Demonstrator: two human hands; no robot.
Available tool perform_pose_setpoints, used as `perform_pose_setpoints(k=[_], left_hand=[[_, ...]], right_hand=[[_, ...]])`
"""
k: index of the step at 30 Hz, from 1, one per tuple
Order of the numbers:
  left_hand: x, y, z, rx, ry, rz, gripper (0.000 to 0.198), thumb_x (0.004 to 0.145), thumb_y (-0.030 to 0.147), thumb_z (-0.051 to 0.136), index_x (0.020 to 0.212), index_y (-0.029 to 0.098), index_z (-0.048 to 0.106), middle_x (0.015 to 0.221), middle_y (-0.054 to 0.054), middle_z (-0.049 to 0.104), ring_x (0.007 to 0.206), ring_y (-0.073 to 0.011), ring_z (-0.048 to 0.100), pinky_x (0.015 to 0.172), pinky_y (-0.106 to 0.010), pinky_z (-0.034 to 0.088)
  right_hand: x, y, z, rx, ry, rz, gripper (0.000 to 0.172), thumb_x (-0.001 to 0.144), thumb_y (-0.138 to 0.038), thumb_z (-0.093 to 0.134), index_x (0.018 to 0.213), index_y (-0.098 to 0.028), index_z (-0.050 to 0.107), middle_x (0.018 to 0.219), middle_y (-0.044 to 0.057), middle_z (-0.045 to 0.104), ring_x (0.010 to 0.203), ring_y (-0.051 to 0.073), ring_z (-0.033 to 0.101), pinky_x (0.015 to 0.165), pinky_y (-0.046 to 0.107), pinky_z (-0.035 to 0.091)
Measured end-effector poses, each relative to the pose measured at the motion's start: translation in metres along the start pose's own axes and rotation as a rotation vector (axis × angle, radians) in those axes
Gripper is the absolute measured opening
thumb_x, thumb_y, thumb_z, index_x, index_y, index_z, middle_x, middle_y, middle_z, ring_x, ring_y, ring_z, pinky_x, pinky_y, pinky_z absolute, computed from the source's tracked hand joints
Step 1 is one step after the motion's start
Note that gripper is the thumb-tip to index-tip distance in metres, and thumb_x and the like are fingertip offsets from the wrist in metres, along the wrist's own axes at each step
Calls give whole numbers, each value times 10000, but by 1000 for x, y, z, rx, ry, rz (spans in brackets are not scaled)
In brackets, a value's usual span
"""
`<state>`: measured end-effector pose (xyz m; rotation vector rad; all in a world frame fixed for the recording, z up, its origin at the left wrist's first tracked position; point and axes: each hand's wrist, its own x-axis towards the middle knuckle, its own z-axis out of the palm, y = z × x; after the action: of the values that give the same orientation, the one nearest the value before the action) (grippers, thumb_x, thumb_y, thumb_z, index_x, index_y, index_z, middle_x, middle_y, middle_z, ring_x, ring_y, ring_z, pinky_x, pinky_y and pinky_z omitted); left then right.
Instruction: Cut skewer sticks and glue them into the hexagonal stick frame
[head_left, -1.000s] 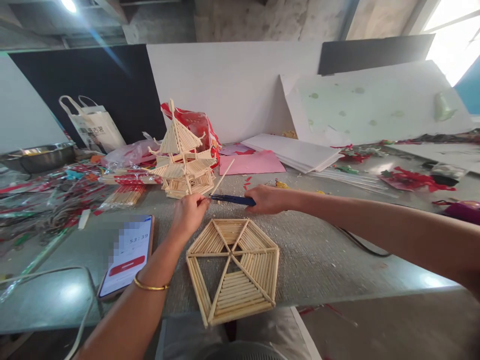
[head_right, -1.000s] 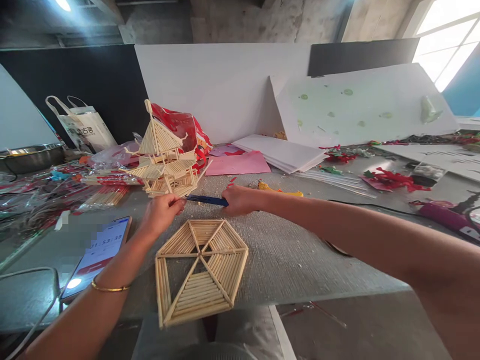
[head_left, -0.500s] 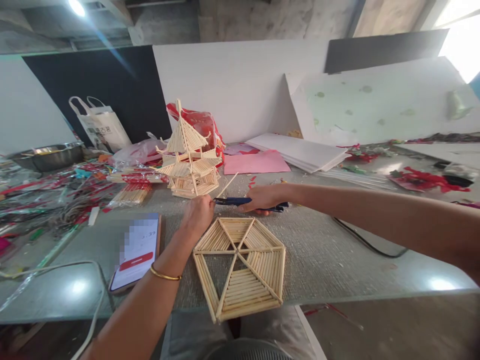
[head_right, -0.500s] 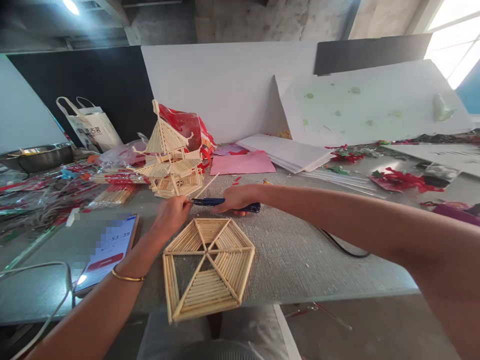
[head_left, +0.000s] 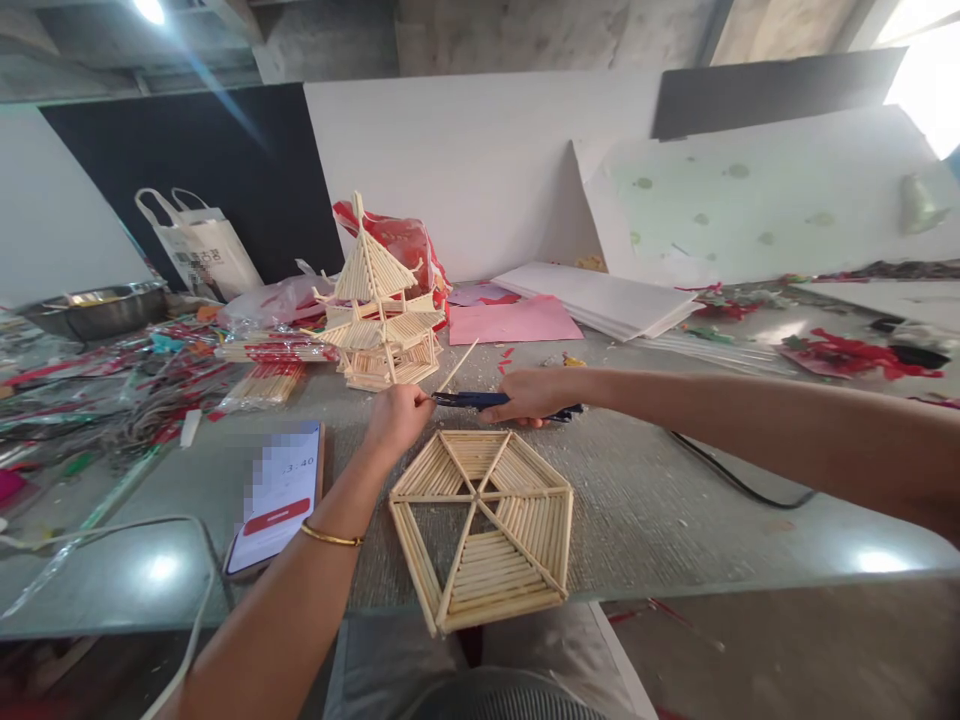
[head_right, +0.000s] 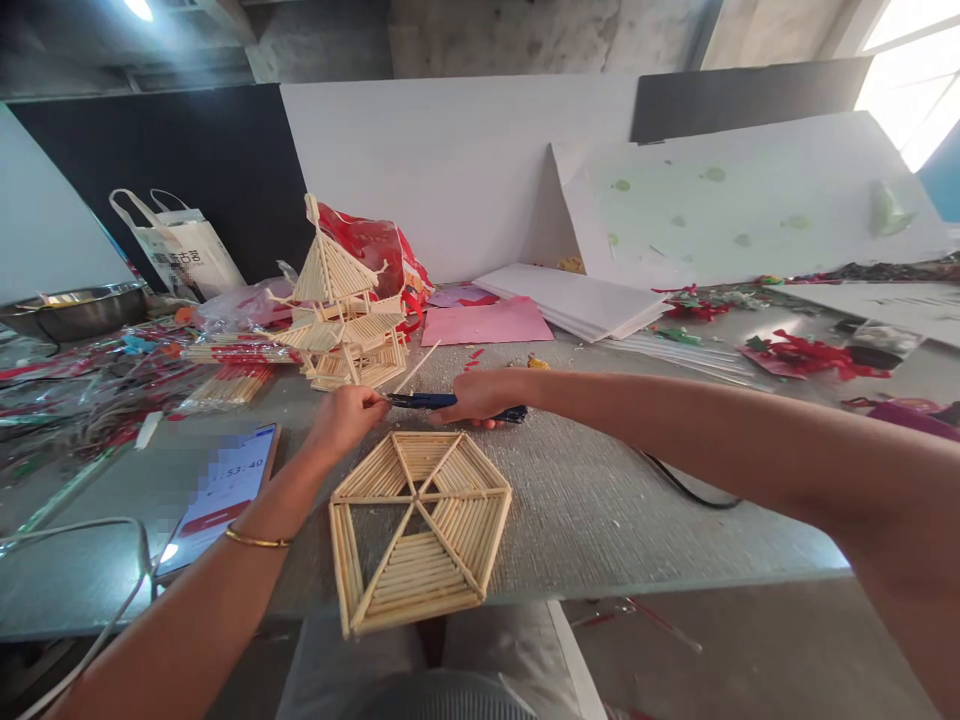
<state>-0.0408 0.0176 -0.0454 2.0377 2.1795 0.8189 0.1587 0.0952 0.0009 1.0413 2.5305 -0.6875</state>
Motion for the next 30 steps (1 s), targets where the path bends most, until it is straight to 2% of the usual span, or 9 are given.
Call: perform_pose_setpoints(k=[5,9,14,15,19,21,24,26,30], left_hand=[[2,-1,4,33,-12,-42,252,735,282,480,612,158,662,545,-22,628,567,-144,578,521,-224,336],[4,-1,8,96,-3,-62,238,716,307,497,664,167,682,641,-67,673,663,-190,611,565,-255,349],[2,2,1,160,-13,-95,217,707,291,496,699,190,688,742,-95,699,743,-223,627,599,-270,370],[0,1,-3,170,-16,-104,210,704,284,497,689,192,686,738,-97,699,736,-225,628,590,-270,370],[-7,-3,-25,181,-6,-136,211,723,293,491,665,193,669,685,-85,688,661,-212,622,543,-263,352],[-10,-3,-33,142,56,-127,230,756,335,479,711,207,664,699,-55,689,662,-196,618,561,-261,358],[-12,1,-37,-23,152,-78,209,753,374,524,751,213,657,709,-16,683,673,-172,611,595,-249,374],[-12,5,-36,-138,154,-46,200,736,381,559,748,208,658,692,-2,673,654,-159,602,588,-239,380],[-13,8,-28,-265,124,12,196,732,370,570,738,196,660,657,1,663,613,-150,589,564,-236,391]], right_hand=[[1,-2,0,-25,34,30,597,698,-710,430,565,-136,527,517,39,550,429,113,487,489,257,387],[7,-4,5,-89,23,51,596,725,-682,419,549,-127,549,508,53,548,447,115,485,496,252,379],[20,3,11,-228,332,79,530,731,-624,469,666,-115,604,580,55,556,486,122,478,467,239,324],[21,4,9,-238,318,82,545,724,-637,468,657,-114,606,569,56,551,482,128,482,468,243,327],[19,3,0,-131,114,137,691,699,-752,368,589,-109,597,496,61,531,434,149,498,471,269,371],[18,-1,-1,-134,107,169,740,688,-780,342,619,-97,619,527,84,561,469,172,535,503,286,401],[21,-7,5,-279,286,230,747,697,-761,373,794,-80,665,737,154,642,686,234,611,617,312,434],[26,-10,10,-349,410,266,746,707,-740,397,946,-81,652,904,188,645,827,276,610,675,337,442],[37,-7,17,-367,496,285,775,716,-732,391,1056,-73,616,1029,224,612,932,320,582,740,400,439]])
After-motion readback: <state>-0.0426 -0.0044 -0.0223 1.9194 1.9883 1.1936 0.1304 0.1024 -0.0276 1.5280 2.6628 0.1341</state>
